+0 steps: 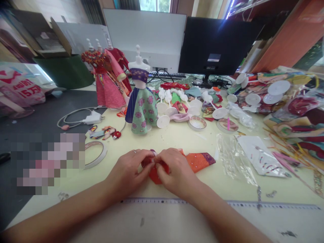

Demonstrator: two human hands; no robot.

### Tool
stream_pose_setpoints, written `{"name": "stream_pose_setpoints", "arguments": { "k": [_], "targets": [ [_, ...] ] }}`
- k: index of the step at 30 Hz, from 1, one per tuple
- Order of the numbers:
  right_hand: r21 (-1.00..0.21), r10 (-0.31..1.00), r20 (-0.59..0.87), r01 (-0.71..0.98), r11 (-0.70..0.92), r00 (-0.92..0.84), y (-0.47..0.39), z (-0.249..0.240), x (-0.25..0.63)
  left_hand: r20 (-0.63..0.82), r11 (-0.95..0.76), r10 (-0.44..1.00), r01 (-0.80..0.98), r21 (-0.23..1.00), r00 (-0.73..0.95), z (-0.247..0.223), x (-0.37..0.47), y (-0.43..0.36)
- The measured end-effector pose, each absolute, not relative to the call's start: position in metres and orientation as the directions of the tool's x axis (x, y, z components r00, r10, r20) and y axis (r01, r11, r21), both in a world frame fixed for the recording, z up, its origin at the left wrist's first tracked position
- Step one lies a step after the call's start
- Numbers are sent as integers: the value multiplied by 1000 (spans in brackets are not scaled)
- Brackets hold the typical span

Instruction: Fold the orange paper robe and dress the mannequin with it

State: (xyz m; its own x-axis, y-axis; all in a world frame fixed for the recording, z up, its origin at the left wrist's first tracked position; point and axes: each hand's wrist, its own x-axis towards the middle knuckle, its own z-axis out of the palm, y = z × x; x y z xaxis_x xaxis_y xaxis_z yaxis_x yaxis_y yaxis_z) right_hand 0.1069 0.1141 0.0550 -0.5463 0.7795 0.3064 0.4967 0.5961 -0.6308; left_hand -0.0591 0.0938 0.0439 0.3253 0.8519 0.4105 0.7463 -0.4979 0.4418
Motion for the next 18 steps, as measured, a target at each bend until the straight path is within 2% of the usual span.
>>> {"name": "stream_pose_setpoints", "arguments": {
  "k": [12,18],
  "targets": [
    [-641,785,295,497,585,-544,115,53,107,394,-468,867,769,435,305,45,-60,94],
    [-635,782,307,495,592,-542,115,54,107,419,-507,843,756,414,336,44,-60,96]
  ]
}}
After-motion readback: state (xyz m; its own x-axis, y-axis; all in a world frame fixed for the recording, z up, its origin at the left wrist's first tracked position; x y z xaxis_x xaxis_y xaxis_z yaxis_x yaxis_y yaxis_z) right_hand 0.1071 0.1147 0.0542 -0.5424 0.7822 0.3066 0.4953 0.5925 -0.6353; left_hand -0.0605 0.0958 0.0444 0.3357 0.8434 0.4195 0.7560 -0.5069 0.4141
